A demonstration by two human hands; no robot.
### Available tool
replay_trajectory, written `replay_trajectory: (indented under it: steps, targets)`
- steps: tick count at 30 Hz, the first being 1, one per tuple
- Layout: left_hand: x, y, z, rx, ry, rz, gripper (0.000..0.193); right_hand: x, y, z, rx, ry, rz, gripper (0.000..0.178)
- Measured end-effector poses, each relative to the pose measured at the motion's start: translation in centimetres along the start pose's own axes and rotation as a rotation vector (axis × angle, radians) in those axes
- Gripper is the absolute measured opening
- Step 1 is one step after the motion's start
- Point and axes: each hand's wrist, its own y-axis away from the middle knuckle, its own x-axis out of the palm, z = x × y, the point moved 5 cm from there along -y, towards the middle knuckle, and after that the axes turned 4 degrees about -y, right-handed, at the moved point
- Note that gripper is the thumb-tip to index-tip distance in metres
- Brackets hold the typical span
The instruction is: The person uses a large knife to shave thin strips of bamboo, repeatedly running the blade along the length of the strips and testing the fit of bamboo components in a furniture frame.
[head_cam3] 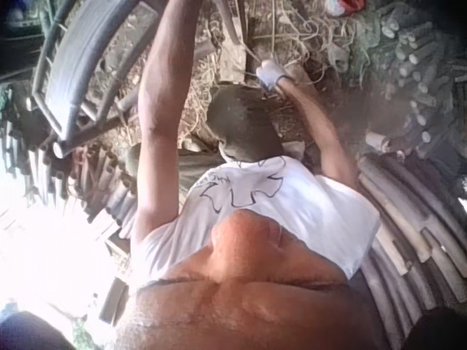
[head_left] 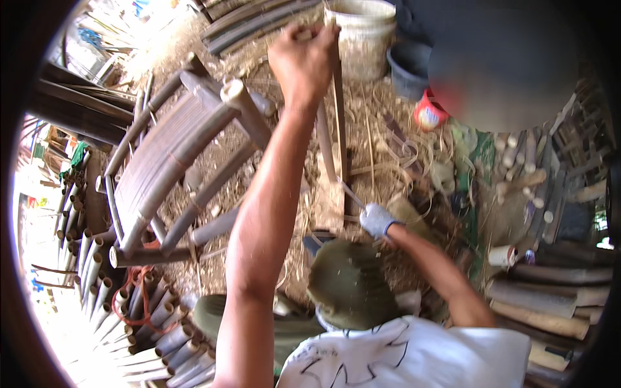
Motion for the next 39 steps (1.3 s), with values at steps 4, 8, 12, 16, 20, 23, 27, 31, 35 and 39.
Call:
replay_trajectory:
  steps: [4,8,12,16,20,23,27,31,35,39]
  targets:
    - [1.5,-0.3,1.1,0.087,0.206,0.042,0.028,1.6,3.2,-0.5,0.052,0.001,-0.156,0.033]
    - [2.5,0.7,1.7,0.173,0.504,0.018,0.024,-1.0,4.5,0.7,0.03,-0.448,-0.092,0.032]
    - [-0.6,2.0,1.8,0.319,0.377,0.078,0.021,-8.2,10.8,6.7,-0.013,-0.982,-0.042,0.025]
    - [-3.3,2.7,-0.2,0.199,0.331,0.357,0.03,-14.6,15.4,8.6,-0.385,-0.657,-0.506,0.017]
    - [-6.0,4.9,-2.5,0.142,0.23,0.444,0.036,-19.6,20.1,13.2,-0.445,-0.802,-0.534,0.02]
    - [-6.7,6.6,-4.0,0.162,0.227,0.438,0.035,-22.5,22.7,16.4,-0.624,-0.665,-0.675,0.029]
    - [-6.6,8.4,-4.4,0.087,0.207,0.533,0.031,-23.6,24.0,18.9,-0.852,-0.422,-0.825,0.04]
    - [-6.4,9.3,-5.4,0.102,0.232,0.531,0.026,-23.2,24.3,18.8,-0.7,-0.441,-0.664,0.041]
    - [-6.6,10.0,-5.5,0.085,0.238,0.525,0.023,-23.0,24.4,18.9,-0.671,-0.421,-0.64,0.041]
    - [-6.6,10.3,-5.8,0.103,0.244,0.515,0.023,-22.8,24.5,19.0,-0.757,-0.345,-0.812,0.036]
